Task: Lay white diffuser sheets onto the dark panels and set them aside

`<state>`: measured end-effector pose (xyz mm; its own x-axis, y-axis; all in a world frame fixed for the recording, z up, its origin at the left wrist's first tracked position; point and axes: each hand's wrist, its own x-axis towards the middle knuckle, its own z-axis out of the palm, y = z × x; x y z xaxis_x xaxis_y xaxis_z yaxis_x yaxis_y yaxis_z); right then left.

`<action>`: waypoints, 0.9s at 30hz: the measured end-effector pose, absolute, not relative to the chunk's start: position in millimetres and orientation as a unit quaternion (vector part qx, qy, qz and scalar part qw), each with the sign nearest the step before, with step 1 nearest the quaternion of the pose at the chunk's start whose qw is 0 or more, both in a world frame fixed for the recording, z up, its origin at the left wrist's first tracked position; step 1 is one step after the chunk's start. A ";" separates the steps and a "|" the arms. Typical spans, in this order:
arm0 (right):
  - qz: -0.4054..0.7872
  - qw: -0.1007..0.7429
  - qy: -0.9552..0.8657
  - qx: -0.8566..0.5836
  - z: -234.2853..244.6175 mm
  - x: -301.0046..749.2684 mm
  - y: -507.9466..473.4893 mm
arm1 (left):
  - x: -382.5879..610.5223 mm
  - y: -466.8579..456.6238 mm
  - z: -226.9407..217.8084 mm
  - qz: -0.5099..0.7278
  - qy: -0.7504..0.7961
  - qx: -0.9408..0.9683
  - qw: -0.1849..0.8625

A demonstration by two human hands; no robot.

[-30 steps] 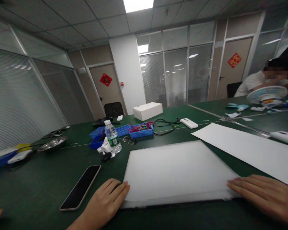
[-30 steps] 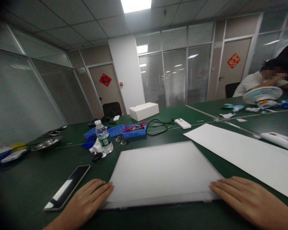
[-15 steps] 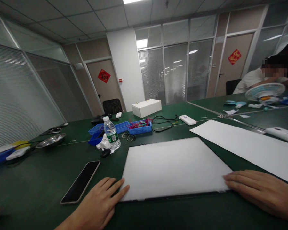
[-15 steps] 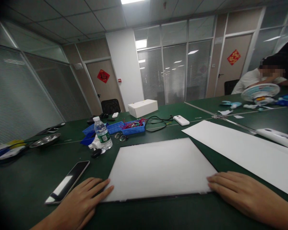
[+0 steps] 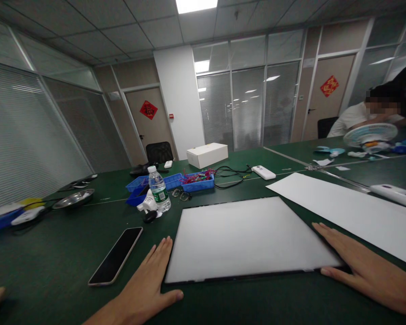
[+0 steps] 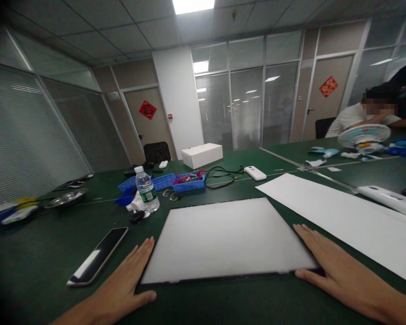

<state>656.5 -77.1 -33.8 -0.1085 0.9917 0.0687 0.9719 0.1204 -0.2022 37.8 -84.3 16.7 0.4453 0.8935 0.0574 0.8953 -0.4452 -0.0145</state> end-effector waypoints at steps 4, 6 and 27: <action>0.112 0.090 -0.730 -0.668 -22.4 644.4 -79.9 | 43.4 -84.4 20.1 -0.021 -0.508 -0.861 0.015; 0.130 0.092 -0.731 -0.664 -13.4 639.3 -79.9 | 44.0 -84.0 19.9 -0.028 -0.503 -0.863 0.023; 0.091 0.138 -0.792 -0.588 5.4 610.6 -49.3 | 40.7 -84.2 33.6 -0.101 -0.567 -0.812 -0.093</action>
